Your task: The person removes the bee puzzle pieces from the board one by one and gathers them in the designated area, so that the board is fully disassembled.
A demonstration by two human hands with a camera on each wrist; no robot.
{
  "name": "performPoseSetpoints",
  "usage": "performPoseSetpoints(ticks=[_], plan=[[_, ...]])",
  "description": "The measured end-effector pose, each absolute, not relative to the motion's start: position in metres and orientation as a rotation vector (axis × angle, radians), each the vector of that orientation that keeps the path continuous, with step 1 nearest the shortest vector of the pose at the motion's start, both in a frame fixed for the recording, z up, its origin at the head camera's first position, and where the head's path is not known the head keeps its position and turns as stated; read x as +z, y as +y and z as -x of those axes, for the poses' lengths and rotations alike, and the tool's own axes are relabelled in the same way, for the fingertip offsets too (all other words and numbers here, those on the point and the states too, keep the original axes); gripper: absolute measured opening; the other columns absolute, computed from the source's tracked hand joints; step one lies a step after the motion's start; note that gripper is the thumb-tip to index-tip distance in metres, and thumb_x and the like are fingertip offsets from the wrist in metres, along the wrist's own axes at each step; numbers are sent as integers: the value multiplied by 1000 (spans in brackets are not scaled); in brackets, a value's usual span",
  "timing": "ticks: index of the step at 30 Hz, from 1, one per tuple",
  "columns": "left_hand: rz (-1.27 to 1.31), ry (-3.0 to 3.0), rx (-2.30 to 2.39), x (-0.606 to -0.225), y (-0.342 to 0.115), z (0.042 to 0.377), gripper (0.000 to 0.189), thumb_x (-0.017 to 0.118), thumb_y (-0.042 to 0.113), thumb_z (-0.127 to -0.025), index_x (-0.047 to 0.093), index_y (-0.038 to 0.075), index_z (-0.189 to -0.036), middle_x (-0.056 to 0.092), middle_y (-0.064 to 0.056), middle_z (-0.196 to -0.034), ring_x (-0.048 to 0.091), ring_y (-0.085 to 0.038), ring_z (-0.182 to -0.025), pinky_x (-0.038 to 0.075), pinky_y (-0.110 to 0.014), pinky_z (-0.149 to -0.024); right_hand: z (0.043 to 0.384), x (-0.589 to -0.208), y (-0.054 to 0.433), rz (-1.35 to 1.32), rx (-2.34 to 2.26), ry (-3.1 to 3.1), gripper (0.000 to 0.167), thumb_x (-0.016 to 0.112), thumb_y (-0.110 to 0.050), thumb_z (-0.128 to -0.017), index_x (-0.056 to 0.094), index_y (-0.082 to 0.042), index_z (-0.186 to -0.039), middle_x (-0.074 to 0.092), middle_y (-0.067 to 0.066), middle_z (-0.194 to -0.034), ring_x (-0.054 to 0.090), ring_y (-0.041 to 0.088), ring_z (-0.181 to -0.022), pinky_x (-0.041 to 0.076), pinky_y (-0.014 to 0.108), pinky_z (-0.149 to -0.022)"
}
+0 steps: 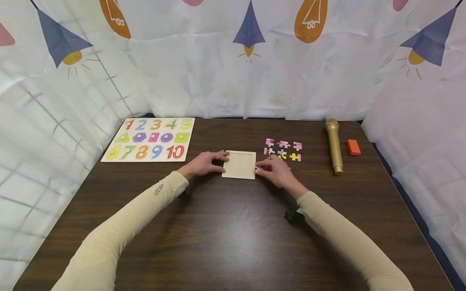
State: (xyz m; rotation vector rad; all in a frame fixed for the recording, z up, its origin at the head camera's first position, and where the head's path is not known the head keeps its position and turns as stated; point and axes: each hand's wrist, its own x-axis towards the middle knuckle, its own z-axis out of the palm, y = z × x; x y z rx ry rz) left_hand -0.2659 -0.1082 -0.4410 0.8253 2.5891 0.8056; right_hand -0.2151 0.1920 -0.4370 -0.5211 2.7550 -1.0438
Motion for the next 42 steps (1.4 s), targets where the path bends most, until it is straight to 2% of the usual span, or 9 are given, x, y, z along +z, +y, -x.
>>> performPoseSetpoints(ticks=[8, 18, 32, 42], plan=[[-839, 2591, 809, -443, -108, 267, 49, 74, 24, -88, 62, 8, -133, 44, -1, -151, 30, -16, -144, 25, -37, -116, 201, -438, 248, 478, -1007, 2837, 34, 66, -24, -95, 68, -5, -124, 59, 11, -102, 54, 24, -92, 47, 43, -81], [-840, 2588, 802, -444, -109, 268, 49, 73, 25, -88, 62, 7, -133, 44, -1, -150, 29, -17, -144, 24, -38, -116, 202, -443, 295, 307, -958, 2873, 37, 66, -23, -95, 66, -1, -124, 57, 16, -108, 52, 28, -97, 44, 41, -80], [-829, 2586, 802, -444, -109, 269, 49, 74, 25, -88, 62, 8, -133, 43, 0, -151, 28, -16, -145, 24, -37, -116, 205, -442, 297, 343, -943, 2864, 32, 67, -20, -94, 67, -1, -120, 58, 18, -112, 55, 29, -97, 46, 43, -83], [-837, 2584, 803, -443, -109, 268, 50, 74, 25, -88, 61, 8, -133, 43, -1, -151, 29, -17, -144, 24, -37, -116, 207, -443, 296, 358, -930, 2857, 34, 67, -18, -94, 66, -1, -123, 57, 20, -113, 55, 30, -96, 46, 45, -82]])
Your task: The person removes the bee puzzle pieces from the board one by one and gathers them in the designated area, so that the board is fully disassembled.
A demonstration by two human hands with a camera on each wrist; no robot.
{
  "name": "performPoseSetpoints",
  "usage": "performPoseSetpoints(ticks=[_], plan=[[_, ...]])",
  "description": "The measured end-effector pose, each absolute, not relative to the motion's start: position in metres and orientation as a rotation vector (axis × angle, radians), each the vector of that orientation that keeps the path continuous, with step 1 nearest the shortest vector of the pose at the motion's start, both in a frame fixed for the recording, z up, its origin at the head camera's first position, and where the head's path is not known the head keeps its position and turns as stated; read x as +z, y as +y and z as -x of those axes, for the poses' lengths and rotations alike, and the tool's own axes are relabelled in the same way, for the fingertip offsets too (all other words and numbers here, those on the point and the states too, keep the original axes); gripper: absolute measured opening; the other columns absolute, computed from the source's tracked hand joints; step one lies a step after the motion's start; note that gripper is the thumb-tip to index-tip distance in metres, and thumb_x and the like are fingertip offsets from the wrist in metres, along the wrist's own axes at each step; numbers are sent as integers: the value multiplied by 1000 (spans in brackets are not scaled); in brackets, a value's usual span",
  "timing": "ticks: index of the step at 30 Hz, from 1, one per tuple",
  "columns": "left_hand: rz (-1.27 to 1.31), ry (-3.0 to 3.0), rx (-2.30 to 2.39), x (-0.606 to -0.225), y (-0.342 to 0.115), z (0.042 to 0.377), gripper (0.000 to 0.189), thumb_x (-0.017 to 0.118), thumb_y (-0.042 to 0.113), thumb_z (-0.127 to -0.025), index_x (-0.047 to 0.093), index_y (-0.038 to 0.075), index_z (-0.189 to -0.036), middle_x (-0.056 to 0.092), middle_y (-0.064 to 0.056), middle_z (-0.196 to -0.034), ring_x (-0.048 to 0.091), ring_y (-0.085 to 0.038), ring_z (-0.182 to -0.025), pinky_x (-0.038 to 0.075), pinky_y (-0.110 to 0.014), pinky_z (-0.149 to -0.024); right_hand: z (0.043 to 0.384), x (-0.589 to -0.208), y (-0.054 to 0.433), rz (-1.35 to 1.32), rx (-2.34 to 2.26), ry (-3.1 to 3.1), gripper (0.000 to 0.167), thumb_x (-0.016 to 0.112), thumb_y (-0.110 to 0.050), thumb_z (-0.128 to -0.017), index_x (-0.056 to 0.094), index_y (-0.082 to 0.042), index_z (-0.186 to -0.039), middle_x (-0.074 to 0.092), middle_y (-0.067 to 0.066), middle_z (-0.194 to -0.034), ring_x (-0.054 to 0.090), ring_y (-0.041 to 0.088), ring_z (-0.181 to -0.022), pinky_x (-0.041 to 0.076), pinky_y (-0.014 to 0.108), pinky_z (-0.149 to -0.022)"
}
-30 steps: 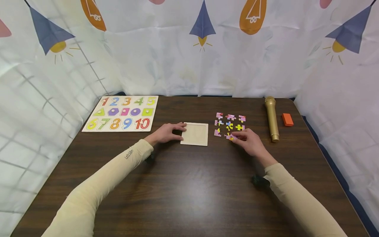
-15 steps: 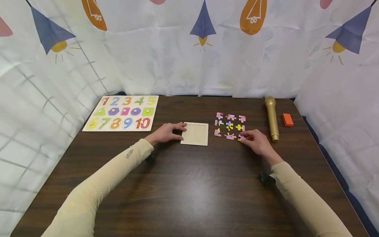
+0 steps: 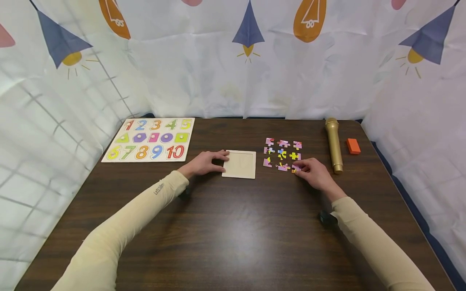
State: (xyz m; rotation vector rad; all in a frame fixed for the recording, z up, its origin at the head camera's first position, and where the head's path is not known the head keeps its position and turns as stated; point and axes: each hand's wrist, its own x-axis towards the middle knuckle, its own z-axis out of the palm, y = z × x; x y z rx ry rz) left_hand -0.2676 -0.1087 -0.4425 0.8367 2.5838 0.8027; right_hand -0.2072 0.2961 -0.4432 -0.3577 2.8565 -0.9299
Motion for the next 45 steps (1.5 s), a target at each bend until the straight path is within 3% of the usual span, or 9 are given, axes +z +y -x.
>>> performPoseSetpoints(ticks=[26, 45], plan=[[-857, 2576, 804, -440, -110, 267, 49, 73, 25, -89, 62, 7, -133, 44, -2, -150, 29, -18, -144, 24, -39, -116, 209, -444, 295, 327, -902, 2868, 31, 66, -16, -94, 66, 0, -121, 53, 22, -118, 52, 30, -94, 43, 40, -76], [-861, 2577, 797, -440, -109, 267, 48, 73, 24, -89, 62, 7, -133, 44, -2, -150, 29, -18, -144, 24, -38, -116, 209, -443, 295, 331, -899, 2866, 30, 66, -18, -94, 66, 0, -118, 55, 21, -113, 53, 28, -92, 43, 39, -76]])
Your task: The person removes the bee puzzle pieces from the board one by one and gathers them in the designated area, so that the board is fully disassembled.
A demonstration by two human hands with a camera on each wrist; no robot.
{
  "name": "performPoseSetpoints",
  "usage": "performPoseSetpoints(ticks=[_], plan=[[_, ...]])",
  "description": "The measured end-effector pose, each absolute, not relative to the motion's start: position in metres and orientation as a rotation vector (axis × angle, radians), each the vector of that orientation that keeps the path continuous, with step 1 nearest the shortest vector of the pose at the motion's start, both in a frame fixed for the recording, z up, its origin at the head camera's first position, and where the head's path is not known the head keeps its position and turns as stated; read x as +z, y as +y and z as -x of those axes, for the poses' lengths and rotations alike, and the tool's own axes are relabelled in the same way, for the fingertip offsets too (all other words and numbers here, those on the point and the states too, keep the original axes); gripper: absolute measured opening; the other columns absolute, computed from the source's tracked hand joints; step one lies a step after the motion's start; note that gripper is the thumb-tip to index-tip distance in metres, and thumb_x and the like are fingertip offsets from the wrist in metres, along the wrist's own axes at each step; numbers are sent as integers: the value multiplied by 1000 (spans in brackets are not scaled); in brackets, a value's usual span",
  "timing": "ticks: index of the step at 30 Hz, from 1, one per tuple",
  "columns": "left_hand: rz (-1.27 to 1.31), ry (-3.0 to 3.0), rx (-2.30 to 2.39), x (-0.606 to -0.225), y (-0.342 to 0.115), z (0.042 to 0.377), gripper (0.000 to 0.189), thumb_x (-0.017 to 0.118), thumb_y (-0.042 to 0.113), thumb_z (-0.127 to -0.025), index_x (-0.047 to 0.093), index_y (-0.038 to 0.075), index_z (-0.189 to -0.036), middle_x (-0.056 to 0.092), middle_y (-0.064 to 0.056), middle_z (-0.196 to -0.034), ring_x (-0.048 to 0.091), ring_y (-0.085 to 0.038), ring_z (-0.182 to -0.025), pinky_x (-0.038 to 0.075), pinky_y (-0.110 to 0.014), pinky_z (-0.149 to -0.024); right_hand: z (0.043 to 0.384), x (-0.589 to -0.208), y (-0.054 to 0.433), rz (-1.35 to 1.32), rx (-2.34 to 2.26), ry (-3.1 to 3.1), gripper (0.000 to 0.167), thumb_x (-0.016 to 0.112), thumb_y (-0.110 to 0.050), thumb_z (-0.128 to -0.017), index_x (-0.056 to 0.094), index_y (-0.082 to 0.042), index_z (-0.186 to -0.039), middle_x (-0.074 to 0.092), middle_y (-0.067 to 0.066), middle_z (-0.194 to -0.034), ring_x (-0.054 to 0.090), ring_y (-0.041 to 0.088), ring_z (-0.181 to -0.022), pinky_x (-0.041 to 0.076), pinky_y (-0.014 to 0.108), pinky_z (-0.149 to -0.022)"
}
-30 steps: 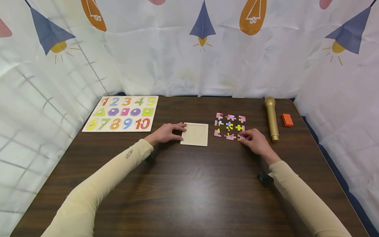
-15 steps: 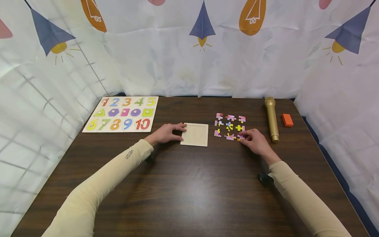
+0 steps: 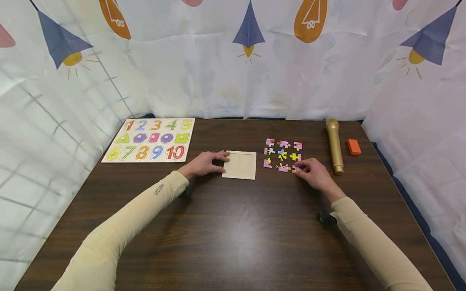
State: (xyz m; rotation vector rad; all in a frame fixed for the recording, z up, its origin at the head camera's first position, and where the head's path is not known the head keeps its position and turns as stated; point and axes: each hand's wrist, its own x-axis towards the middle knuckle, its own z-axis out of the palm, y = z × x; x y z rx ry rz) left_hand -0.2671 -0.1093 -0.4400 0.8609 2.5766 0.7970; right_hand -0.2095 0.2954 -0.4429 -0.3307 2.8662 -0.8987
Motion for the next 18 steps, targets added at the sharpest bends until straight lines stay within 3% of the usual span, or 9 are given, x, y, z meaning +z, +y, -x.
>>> performPoseSetpoints(ticks=[18], plan=[[-852, 2577, 787, -439, -109, 267, 49, 73, 24, -89, 62, 7, -133, 44, -2, -151, 29, -17, -144, 24, -37, -116, 210, -442, 296, 328, -891, 2852, 32, 66, -17, -94, 66, 0, -122, 55, 21, -115, 53, 29, -92, 43, 40, -76]])
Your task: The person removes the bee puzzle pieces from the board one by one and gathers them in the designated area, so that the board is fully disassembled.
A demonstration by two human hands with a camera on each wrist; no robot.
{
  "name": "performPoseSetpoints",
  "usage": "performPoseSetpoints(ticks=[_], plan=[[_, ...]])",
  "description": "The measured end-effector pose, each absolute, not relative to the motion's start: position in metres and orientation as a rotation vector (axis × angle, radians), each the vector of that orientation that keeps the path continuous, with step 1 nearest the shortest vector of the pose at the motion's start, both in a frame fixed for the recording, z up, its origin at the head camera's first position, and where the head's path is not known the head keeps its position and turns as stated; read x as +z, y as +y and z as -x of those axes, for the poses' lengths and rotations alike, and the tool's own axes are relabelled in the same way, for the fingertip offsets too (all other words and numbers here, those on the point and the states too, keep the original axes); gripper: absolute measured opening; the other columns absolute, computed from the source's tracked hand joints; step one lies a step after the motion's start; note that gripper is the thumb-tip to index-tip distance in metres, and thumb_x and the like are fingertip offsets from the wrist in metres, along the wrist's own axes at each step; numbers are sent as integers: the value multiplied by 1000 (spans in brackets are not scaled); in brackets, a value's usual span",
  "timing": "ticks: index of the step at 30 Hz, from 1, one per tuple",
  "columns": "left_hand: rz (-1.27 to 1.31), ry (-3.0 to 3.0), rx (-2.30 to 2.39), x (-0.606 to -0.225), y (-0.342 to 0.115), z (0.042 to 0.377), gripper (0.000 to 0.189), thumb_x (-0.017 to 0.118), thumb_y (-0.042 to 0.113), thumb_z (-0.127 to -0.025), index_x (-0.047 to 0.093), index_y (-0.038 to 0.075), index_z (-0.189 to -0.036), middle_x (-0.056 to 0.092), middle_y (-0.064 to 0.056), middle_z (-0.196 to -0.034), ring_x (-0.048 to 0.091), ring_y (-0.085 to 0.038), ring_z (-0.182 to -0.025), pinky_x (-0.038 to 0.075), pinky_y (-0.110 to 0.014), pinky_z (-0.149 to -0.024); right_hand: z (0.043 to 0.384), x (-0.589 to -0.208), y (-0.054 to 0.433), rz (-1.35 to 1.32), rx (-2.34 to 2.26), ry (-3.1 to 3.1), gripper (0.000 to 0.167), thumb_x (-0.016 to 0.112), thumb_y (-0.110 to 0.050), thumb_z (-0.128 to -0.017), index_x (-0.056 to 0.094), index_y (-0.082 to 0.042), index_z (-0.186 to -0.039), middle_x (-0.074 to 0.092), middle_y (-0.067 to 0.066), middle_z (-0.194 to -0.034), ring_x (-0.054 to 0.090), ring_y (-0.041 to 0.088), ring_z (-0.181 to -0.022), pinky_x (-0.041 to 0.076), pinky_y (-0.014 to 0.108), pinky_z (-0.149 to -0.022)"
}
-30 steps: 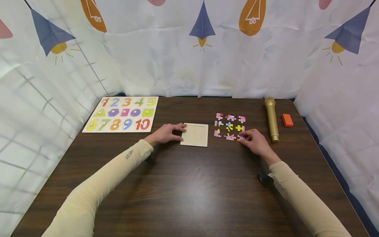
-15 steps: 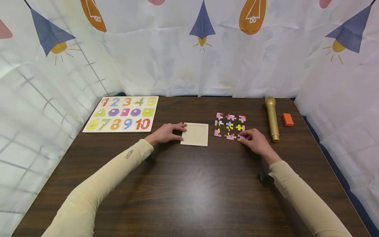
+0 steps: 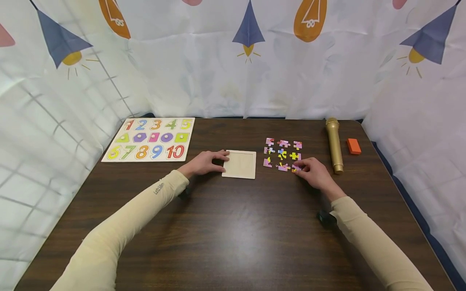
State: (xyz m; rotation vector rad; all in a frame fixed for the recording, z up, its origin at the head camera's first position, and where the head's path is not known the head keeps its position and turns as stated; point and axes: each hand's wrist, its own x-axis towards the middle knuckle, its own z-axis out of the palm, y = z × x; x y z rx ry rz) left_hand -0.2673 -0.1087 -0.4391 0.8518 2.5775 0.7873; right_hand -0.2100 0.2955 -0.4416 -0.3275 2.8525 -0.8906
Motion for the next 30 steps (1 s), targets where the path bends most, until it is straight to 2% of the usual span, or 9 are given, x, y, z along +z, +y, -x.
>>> performPoseSetpoints(ticks=[8, 21, 30], plan=[[-852, 2572, 797, -439, -109, 267, 48, 74, 24, -88, 62, 7, -132, 44, -2, -150, 29, -17, -144, 24, -37, -116, 212, -443, 296, 324, -894, 2846, 34, 66, -19, -95, 65, 0, -123, 55, 21, -116, 53, 29, -93, 43, 41, -78], [-867, 2569, 782, -439, -107, 268, 49, 72, 25, -89, 61, 7, -133, 44, -2, -151, 29, -17, -144, 22, -40, -117, 212, -441, 298, 303, -891, 2832, 35, 66, -22, -95, 65, -1, -123, 56, 20, -114, 52, 28, -90, 42, 37, -74], [-879, 2576, 803, -436, -104, 267, 47, 73, 23, -88, 62, 7, -131, 46, -4, -149, 32, -19, -143, 26, -39, -116, 209, -440, 299, 305, -937, 2841, 33, 67, -20, -94, 66, 0, -121, 58, 21, -115, 56, 28, -90, 44, 37, -75]])
